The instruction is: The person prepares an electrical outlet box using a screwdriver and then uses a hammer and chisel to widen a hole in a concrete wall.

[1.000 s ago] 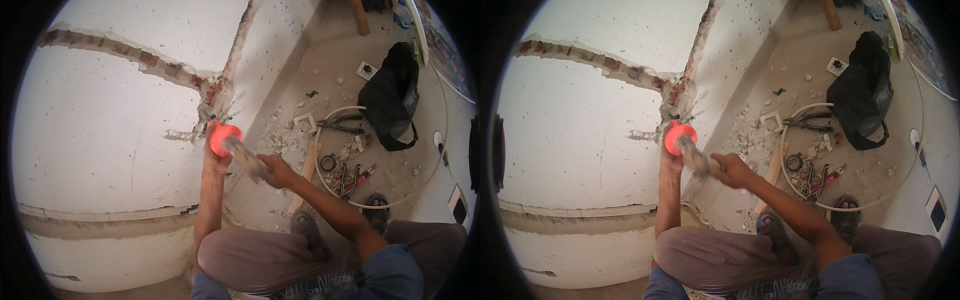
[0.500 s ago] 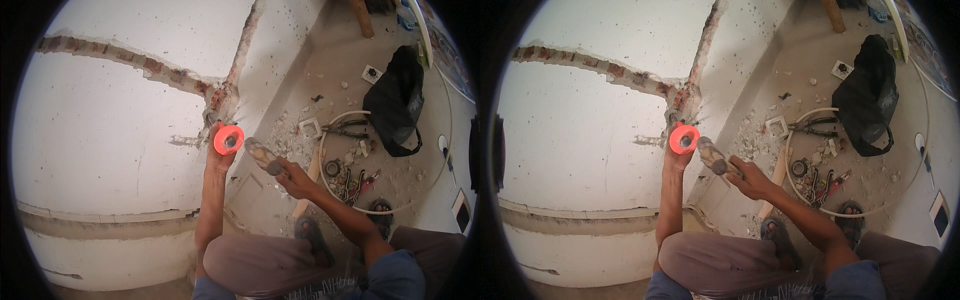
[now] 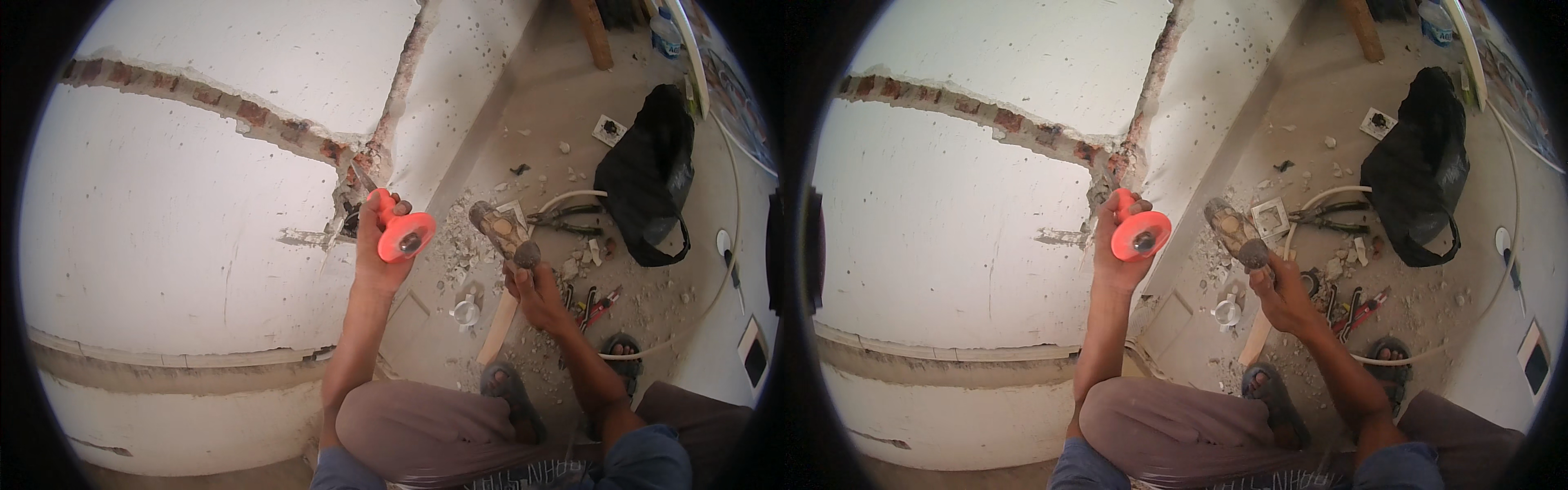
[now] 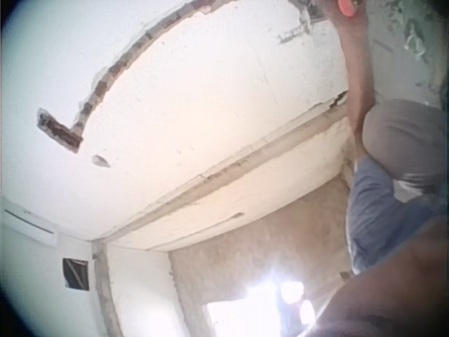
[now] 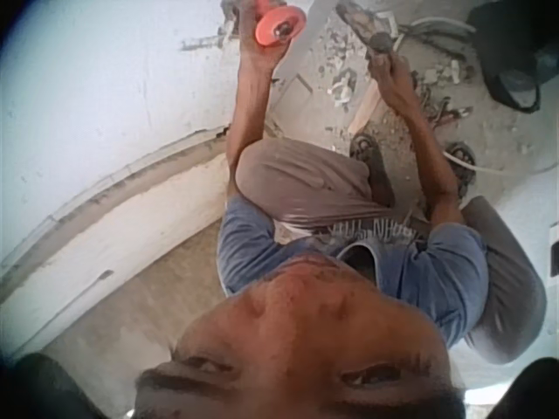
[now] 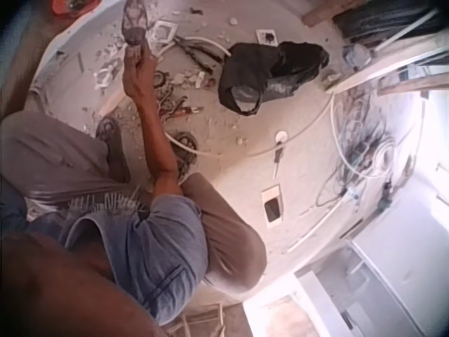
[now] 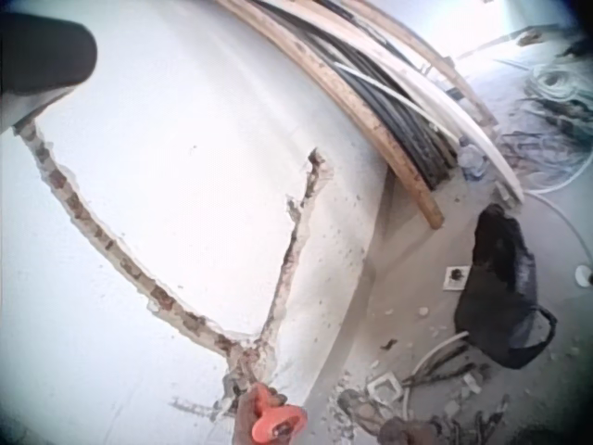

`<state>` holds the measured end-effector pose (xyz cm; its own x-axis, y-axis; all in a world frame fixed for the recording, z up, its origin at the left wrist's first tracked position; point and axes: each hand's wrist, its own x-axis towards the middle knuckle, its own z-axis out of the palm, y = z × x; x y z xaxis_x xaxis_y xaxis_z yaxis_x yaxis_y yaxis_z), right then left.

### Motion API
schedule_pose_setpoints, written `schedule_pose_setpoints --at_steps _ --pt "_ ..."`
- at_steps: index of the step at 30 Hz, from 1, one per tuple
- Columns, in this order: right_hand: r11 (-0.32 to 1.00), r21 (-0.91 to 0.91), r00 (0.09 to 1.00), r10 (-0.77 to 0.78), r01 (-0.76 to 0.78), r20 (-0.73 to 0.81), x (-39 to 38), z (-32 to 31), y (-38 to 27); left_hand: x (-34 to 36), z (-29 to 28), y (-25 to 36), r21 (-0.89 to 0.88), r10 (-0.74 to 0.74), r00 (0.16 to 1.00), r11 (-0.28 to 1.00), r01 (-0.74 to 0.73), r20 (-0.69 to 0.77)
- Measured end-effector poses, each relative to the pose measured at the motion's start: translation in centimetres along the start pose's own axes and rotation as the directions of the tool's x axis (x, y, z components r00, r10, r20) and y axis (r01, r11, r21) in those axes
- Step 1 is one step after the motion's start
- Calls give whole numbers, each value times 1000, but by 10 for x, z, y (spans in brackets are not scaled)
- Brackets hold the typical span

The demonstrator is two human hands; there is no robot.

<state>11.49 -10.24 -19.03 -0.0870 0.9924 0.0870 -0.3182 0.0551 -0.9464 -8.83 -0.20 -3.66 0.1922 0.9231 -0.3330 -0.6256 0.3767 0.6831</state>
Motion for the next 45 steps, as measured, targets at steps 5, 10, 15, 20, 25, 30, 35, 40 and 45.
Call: schedule_pose_setpoints --at_steps 5,10,15,20,25,30,35,40,45 --pt "997 47 998 -58 58 -2 -8 8 -8 2 -12 -4 34 169 985 985 -169 -15" --pt "987 57 985 -156 153 70 -10 13 -15 5 -23 11 132 205 979 970 -206 22" --pt "900 -340 962 -258 272 87 -23 22 -49 -1 -7 21 118 183 976 978 -169 -117" --pt "958 -278 962 142 -74 232 21 64 -76 -2 -13 31 123 150 982 983 -136 -115" --pt "970 -53 954 -223 238 201 30 72 -13 18 -24 48 160 157 987 976 -150 -34" --pt "808 50 801 -589 587 105 26 75 10 16 -10 33 51 142 982 989 -136 -123" --pt "933 -38 921 -345 357 183 57 75 -9 22 -15 34 227 190 981 957 -178 -30" --pt "871 -436 952 -102 225 289 39 89 5 22 -19 37 82 150 981 987 -141 -121" --pt "966 -161 954 -158 203 253 44 76 -18 17 -25 44 263 128 990 959 -107 -65"
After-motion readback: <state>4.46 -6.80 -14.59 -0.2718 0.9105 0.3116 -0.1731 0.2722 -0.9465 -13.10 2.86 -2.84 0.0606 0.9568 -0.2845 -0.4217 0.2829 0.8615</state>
